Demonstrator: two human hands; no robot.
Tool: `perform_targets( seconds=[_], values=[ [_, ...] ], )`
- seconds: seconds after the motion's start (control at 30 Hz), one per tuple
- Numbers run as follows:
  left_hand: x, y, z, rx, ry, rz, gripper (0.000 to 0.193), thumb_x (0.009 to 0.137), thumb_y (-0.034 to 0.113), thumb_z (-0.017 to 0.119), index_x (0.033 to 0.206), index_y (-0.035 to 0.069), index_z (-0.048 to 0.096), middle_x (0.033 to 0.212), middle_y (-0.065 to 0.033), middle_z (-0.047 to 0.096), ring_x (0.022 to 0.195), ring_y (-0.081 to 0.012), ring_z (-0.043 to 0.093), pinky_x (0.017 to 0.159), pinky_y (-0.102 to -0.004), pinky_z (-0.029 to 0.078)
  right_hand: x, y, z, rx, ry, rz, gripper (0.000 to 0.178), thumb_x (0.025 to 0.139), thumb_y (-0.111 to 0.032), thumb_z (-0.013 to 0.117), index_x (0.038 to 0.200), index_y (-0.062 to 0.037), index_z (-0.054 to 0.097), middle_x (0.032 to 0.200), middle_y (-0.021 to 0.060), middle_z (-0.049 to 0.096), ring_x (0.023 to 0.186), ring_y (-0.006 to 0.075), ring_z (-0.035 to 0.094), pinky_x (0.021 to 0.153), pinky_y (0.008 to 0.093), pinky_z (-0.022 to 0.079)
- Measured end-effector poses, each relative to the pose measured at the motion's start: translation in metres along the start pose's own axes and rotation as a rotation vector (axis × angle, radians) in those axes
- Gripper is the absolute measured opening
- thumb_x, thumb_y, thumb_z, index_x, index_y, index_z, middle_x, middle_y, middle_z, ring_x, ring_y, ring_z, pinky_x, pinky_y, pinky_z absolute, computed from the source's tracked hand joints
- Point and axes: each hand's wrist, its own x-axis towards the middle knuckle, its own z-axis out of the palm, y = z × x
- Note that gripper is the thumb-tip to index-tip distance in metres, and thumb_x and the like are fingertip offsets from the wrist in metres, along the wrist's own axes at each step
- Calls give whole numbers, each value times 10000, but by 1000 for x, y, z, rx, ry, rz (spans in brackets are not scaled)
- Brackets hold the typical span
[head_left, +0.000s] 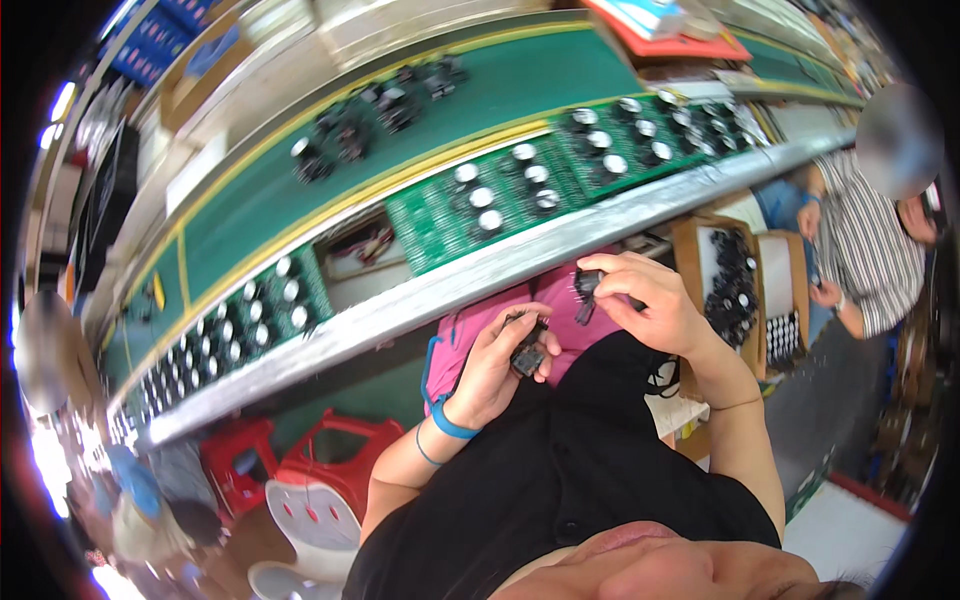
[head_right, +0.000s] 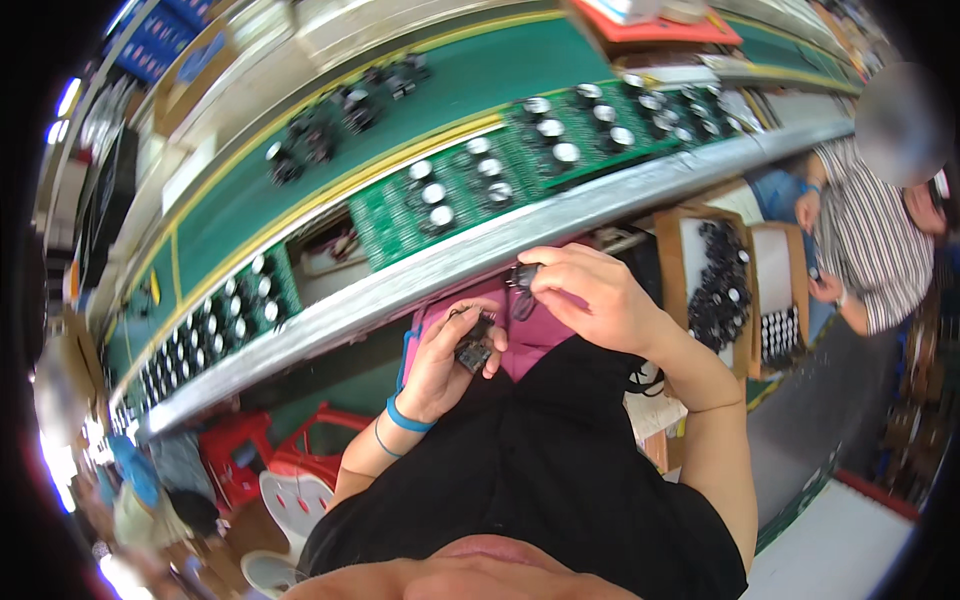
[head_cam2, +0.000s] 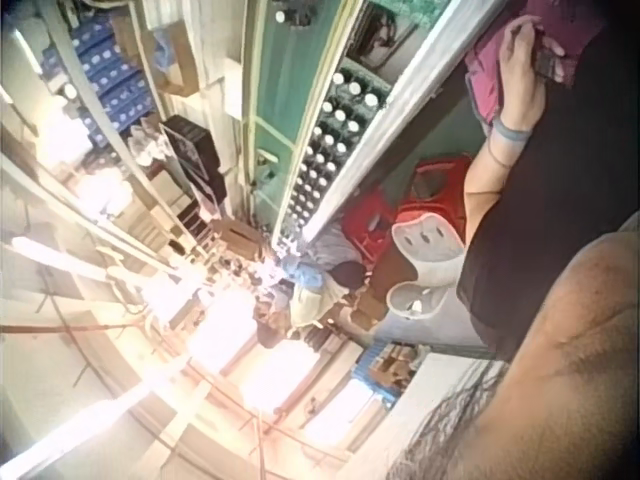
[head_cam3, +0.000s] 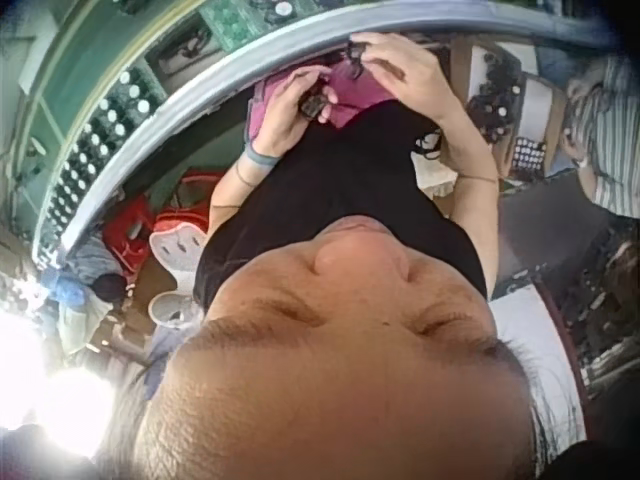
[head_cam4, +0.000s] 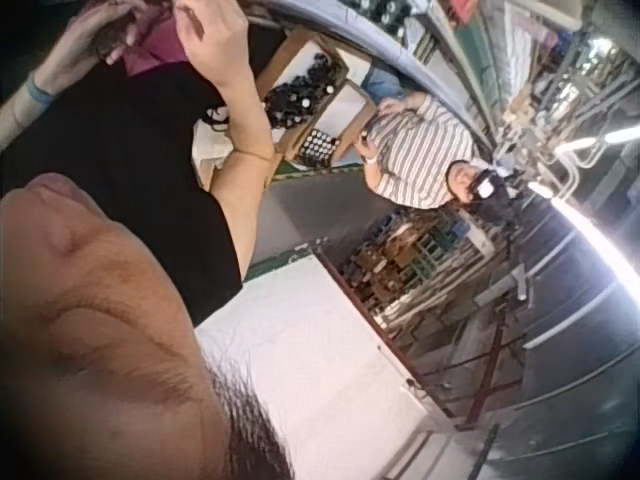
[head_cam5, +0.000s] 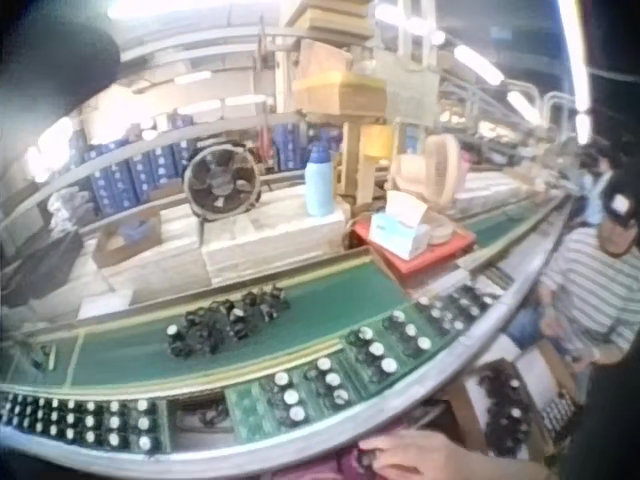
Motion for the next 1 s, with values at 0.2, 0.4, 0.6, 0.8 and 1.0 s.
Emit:
perform_targets(
  seconds=[0.2,0.4,0.6,0.8,1.0],
  values=[
    [-22,3,-25,-22,64,69,286,968,256,473,1155,39,477,844,-113,620,616,-138,579,544,-245,454,67,-7,54,-11,-116,-63,277,726,26,676,969,-1,546,1028,125,630,837,275,612,730,354,502],
    [-37,-3,-36,-23,77,145,309,978,263,441,1198,49,404,928,-162,611,647,-161,585,564,-261,460,115,-7,89,-135,-203,-97,260,747,-19,667,985,-1,566,945,128,626,824,298,592,717,388,489],
    [-39,7,-42,41,23,128,367,971,300,473,1194,12,428,956,-141,610,664,-132,575,581,-255,460,127,0,106,-334,-269,-64,250,777,-54,647,1012,6,587,914,143,640,839,317,599,749,405,485],
    [-36,9,-44,66,-29,111,410,956,320,512,1216,6,468,906,-83,606,684,-99,556,600,-237,450,128,0,114,-415,-241,31,222,781,-100,670,971,4,621,899,143,647,844,305,612,738,391,490],
    [-37,7,-46,34,-43,136,332,953,258,529,1214,55,496,828,-36,581,681,-87,557,591,-226,445,129,0,117,-474,-243,43,268,771,-103,696,1016,-10,640,910,136,651,712,264,611,667,351,494]
  ],
)
